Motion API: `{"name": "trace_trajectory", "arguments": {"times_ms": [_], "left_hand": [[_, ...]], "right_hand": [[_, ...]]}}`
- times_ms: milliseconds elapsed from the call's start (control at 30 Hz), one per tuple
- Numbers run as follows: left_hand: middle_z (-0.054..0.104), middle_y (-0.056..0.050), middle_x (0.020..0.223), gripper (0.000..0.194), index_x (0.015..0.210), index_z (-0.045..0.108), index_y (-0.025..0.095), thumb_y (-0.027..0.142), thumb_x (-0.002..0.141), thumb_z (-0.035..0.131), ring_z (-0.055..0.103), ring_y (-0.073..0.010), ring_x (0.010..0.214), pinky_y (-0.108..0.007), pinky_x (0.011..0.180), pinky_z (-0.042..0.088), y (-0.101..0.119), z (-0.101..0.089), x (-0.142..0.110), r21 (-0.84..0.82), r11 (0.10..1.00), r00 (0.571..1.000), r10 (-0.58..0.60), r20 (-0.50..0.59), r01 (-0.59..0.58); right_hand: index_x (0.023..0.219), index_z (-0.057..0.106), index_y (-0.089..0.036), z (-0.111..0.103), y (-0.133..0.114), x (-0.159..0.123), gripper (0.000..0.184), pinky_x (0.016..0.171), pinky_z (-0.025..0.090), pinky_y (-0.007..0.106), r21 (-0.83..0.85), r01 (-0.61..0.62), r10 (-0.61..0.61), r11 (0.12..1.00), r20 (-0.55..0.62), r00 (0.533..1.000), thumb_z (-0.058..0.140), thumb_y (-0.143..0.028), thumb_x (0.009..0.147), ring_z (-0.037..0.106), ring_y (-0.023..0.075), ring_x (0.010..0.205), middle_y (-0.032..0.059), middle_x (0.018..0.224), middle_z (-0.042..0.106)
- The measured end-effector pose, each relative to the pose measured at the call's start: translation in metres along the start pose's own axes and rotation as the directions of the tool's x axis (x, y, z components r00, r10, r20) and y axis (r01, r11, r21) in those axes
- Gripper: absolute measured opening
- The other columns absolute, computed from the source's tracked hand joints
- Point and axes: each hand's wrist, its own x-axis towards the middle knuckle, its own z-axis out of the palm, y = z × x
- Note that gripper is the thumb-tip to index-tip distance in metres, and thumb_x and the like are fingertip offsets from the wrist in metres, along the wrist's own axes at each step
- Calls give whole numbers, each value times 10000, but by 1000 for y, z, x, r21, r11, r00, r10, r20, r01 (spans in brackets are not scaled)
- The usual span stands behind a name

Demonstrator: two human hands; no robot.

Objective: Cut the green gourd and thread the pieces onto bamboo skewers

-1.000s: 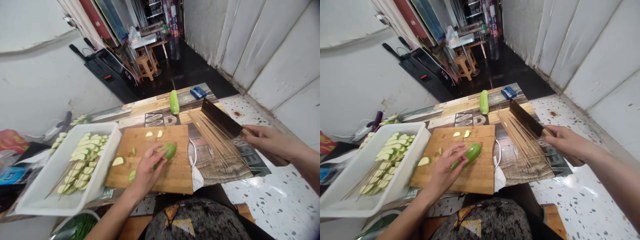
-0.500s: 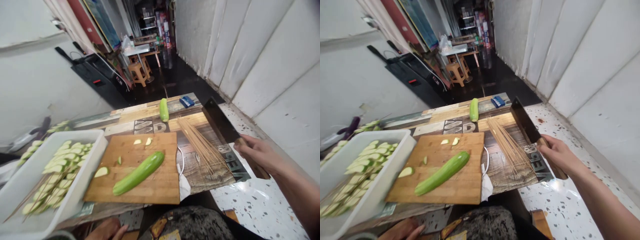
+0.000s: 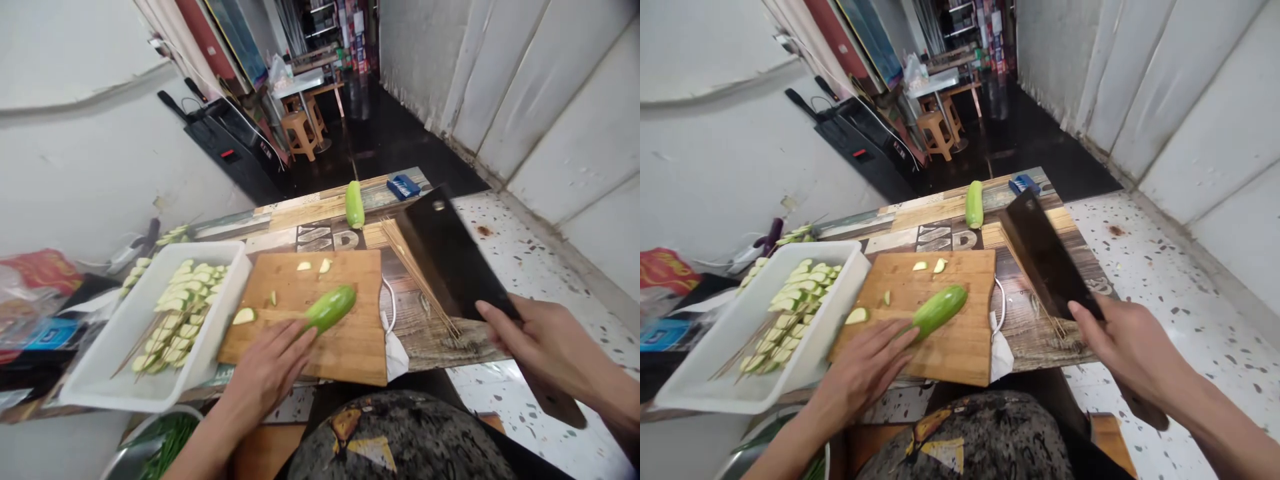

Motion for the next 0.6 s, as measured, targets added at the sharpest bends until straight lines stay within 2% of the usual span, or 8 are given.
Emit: {"name": "trace_trajectory", "arguments": {"times_ms": [33, 100, 133, 200, 300, 400, 467, 600], "left_hand": [[519, -88, 1251, 367, 1207, 490, 220, 271, 845, 454, 468, -226, 1155, -392, 948, 392, -8, 3, 17, -9, 997, 996, 75, 48, -75], [369, -104, 1377, 469, 1294, 390, 234, 339, 841, 452, 363, -259, 1243, -424, 955, 380, -19, 12, 44, -35, 992, 986, 121, 117, -117], [327, -112, 1400, 502, 1317, 354, 231, 354, 839, 448, 357, -264, 1247, -419, 946, 390, -21, 18, 53, -63, 991, 980, 128, 150, -120], [343, -129, 1387, 518, 1332, 326, 215, 354, 844, 429, 417, -264, 1200, -409, 915, 420, -20, 28, 65, -81, 991, 977, 115, 179, -102], [438, -152, 1312, 478, 1300, 375, 179, 349, 854, 404, 508, -262, 1095, -409, 873, 453, -9, 36, 74, -25, 998, 986, 68, 151, -65], [437, -165, 1310, 483, 1269, 411, 146, 383, 848, 414, 514, -262, 1085, -387, 858, 470, 1, 35, 84, -8, 998, 987, 65, 144, -64], [481, -163, 1267, 502, 1252, 428, 132, 416, 838, 429, 507, -273, 1091, -397, 853, 474, 5, 33, 92, 0, 996, 986, 90, 140, -91], [588, -146, 1111, 422, 1175, 483, 108, 378, 857, 422, 499, -269, 1105, -427, 894, 445, 1, 42, 95, 38, 966, 966, 258, -23, -257]], "right_hand": [[599, 469, -226, 2, -4, 1, 348, 437, 352, 301, -76, 68, -67, 995, 17, 998, 373, -445, 852, 499, 171, 393, 22, 445, 533], [701, 482, -215, 6, -13, 1, 280, 435, 315, 289, -179, 188, -176, 966, 80, 981, 353, -408, 858, 509, 180, 411, 22, 469, 544], [751, 487, -208, 8, -17, 1, 254, 435, 299, 282, -211, 233, -215, 949, 106, 971, 344, -386, 863, 518, 182, 419, 21, 480, 551], [824, 486, -195, 13, -27, 1, 226, 433, 267, 272, -258, 299, -270, 919, 142, 952, 321, -342, 874, 525, 177, 418, 15, 488, 558], [853, 480, -182, 21, -43, 4, 225, 415, 203, 264, -326, 347, -320, 879, 134, 938, 298, -312, 883, 486, 155, 368, -2, 454, 529], [852, 477, -168, 27, -54, 11, 157, 405, 142, 266, -399, 387, -367, 831, 129, 921, 343, -248, 857, 437, 139, 331, -21, 414, 485], [834, 479, -168, 30, -61, 15, 82, 407, 118, 269, -461, 408, -388, 788, 142, 911, 422, -162, 775, 430, 134, 332, -16, 441, 501], [754, 495, -191, 27, -72, 15, 261, 411, 86, 283, -522, 406, -385, 750, 156, 910, 475, -59, 529, 420, 137, 327, 6, 506, 536]]}}
